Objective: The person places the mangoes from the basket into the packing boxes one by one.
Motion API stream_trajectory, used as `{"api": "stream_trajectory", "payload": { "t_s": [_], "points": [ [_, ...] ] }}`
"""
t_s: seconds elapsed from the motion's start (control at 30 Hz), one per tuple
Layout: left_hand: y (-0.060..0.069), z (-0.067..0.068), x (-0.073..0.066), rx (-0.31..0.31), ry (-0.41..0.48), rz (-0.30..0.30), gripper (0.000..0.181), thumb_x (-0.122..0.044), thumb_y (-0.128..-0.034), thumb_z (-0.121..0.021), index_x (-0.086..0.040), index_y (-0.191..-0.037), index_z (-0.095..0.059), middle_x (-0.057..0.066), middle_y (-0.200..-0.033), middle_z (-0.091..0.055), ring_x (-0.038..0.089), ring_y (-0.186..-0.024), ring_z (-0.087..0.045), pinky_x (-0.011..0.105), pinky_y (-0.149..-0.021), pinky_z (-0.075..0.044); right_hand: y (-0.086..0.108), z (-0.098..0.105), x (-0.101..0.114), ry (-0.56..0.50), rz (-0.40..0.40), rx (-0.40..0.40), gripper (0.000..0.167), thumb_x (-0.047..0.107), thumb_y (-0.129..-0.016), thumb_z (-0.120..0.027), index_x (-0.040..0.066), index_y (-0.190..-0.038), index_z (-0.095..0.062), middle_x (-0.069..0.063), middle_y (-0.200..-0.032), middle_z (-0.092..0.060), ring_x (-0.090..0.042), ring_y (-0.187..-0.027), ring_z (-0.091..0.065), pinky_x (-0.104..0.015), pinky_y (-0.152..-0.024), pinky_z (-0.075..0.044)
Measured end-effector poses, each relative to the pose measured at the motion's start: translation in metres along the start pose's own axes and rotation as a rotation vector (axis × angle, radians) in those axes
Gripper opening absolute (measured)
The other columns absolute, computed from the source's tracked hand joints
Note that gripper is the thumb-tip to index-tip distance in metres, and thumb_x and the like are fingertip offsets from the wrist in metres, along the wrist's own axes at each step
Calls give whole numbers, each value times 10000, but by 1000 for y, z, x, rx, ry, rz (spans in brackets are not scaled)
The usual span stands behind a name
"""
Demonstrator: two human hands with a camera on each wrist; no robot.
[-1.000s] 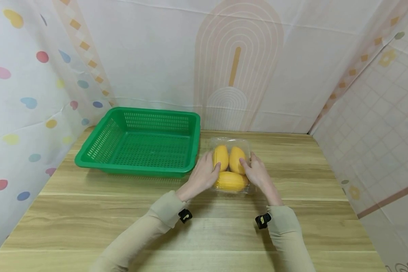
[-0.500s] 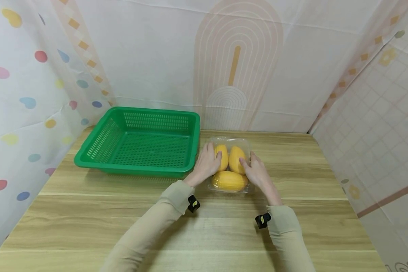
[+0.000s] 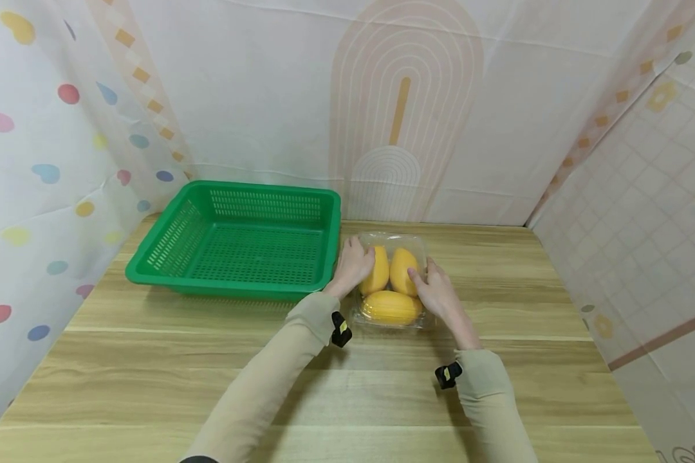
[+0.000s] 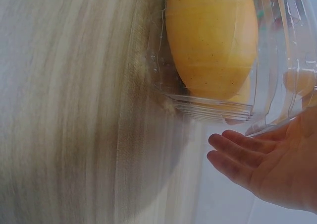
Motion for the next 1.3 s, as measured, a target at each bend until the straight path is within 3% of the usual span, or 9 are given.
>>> {"api": "stream_trajectory", "payload": {
  "t_s": [0.2,0.47,0.6,0.83,1.03,1.17,1.3],
  "points": [
    [-11,-5,-4,5,50,89,436,-257,-1002,-356,58,-1296,-426,231,-1264,-485,386,-1172,-491,484,-987,-423,1,1,0,7,10,0,751,437,-1018,-324,-106,-1480,-90,-340,-1430,-368,-460,-1273,-452,-549,-1025,-410],
    [-22,1,-10,-25,107,185,424,-258,-984,-363,65,-1240,-461,248,-1239,-529,391,-1156,-519,489,-964,-449,2,1,-1,4,10,1,752,438,-1018,-325,-103,-1482,-84,-345,-1429,-367,-461,-1274,-450,-550,-1023,-411],
    [-24,1,-11,-3,112,155,415,-226,-982,-359,90,-1218,-488,250,-1238,-531,378,-1129,-529,464,-970,-447,3,3,-3,4,6,4,768,460,-1013,-321,-99,-1483,-83,-341,-1434,-363,-462,-1278,-445,-553,-1025,-408],
    [-27,1,-11,-15,55,117,322,-165,-978,-395,81,-1062,-586,239,-1116,-596,334,-995,-578,415,-876,-492,6,5,-3,17,4,7,754,447,-1013,-343,-82,-1490,-95,-332,-1431,-374,-457,-1273,-453,-553,-1026,-407],
    [-28,1,-10,-15,-71,167,268,-111,-947,-462,-9,-751,-612,181,-959,-681,198,-713,-516,300,-679,-501,10,7,-5,36,29,16,735,422,-1016,-359,-88,-1485,-116,-329,-1410,-401,-462,-1247,-473,-556,-1010,-419],
    [-28,2,-8,-9,-67,215,234,-102,-925,-495,-16,-738,-605,156,-958,-677,164,-688,-454,279,-673,-501,14,8,-8,37,37,26,731,424,-1015,-360,-80,-1488,-122,-321,-1405,-415,-459,-1251,-471,-556,-1006,-421],
    [-27,2,-7,17,-24,231,287,-88,-926,-503,-53,-642,-486,118,-813,-573,182,-674,-414,263,-615,-424,15,8,-10,33,43,26,733,428,-1012,-368,-72,-1491,-126,-306,-1391,-442,-447,-1242,-486,-553,-999,-429]
  ]
}}
Point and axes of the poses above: each hand's wrist, its own y-axis away from the middle knuckle, its own z-axis out of the back of the hand, x = y × z, the point moved 3 cm from there along -y, towards the middle knuckle
